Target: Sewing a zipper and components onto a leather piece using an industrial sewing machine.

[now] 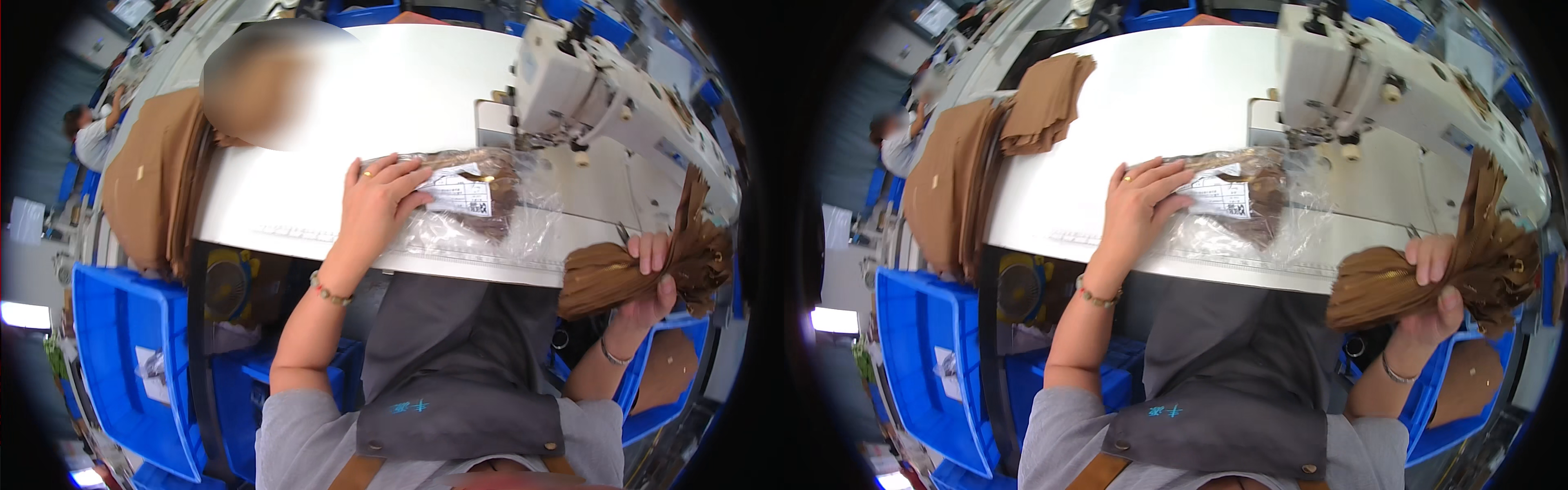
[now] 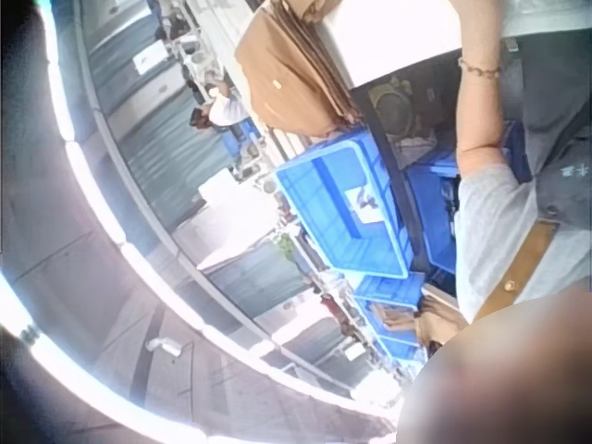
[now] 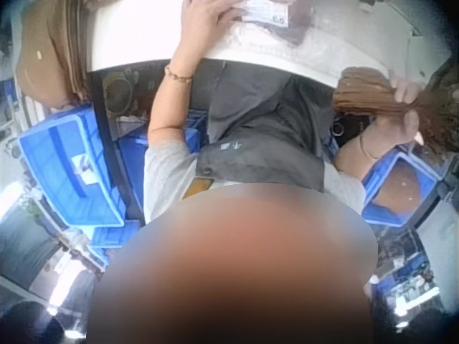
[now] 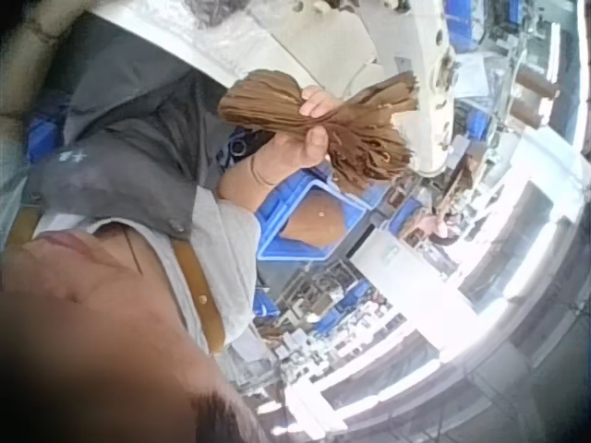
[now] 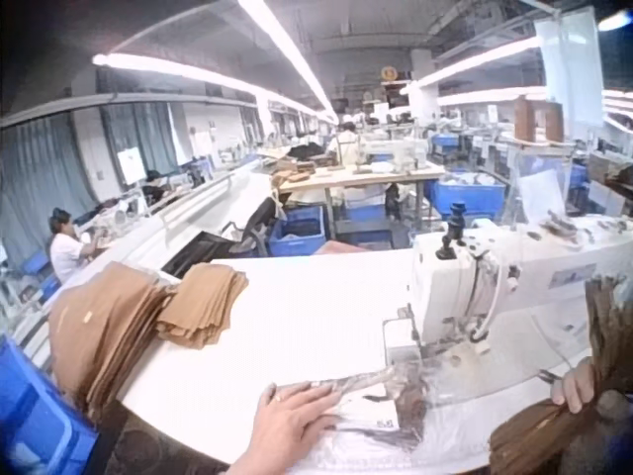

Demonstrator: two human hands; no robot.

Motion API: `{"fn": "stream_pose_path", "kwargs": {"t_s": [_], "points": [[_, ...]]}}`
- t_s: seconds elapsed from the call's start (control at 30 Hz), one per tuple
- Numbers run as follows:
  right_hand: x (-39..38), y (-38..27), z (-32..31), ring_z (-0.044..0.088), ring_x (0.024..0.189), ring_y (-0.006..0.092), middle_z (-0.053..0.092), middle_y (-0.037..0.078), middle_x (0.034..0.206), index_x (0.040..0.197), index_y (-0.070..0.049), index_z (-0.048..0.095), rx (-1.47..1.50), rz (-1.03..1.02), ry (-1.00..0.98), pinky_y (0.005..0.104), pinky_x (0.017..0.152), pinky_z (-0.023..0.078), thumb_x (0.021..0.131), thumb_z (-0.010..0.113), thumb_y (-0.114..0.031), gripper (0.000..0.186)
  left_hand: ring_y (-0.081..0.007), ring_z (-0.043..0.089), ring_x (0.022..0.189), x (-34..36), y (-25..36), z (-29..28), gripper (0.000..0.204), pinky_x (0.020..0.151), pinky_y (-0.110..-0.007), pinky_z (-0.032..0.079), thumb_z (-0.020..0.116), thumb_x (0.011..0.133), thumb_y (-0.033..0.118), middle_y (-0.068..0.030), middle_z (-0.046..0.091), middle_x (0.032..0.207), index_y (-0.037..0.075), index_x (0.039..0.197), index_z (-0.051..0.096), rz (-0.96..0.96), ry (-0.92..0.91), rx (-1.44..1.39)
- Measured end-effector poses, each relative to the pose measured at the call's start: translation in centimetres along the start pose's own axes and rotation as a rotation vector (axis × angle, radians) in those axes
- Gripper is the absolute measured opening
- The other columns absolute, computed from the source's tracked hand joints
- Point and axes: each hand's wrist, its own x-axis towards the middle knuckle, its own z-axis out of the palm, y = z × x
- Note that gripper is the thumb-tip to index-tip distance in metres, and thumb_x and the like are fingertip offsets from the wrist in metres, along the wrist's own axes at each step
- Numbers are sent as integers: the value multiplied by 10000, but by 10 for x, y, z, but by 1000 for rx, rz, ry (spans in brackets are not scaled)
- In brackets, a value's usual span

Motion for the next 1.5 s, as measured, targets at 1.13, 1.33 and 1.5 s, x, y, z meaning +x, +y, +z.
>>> {"fn": "stream_pose_path", "kwargs": {"t_s": [1.13,1.33,1.5], "points": [[-2,26,30,665,995,215,703,119,1060,1269,10,618,-32,236,205,371,884,544,849,770,-171,482,-305,724,712,-421,-307,-330,441,606,-417,581,626,993,432,-173,740,870,12,995,761,-883,-35,1413],[0,32,31,682,1005,217,716,129,1075,1246,18,635,94,252,233,370,907,557,846,748,-132,442,-337,697,905,-226,-147,-279,594,785,-469,558,583,1029,484,-177,728,1075,-11,1356,611,-534,533,773],[-3,35,47,667,1079,200,698,85,1191,1306,-6,624,143,287,207,379,959,550,863,724,-24,454,-299,557,1358,-76,29,-150,787,1131,-434,406,795,885,403,-156,556,1512,-33,1477,515,-209,164,-412]]}}
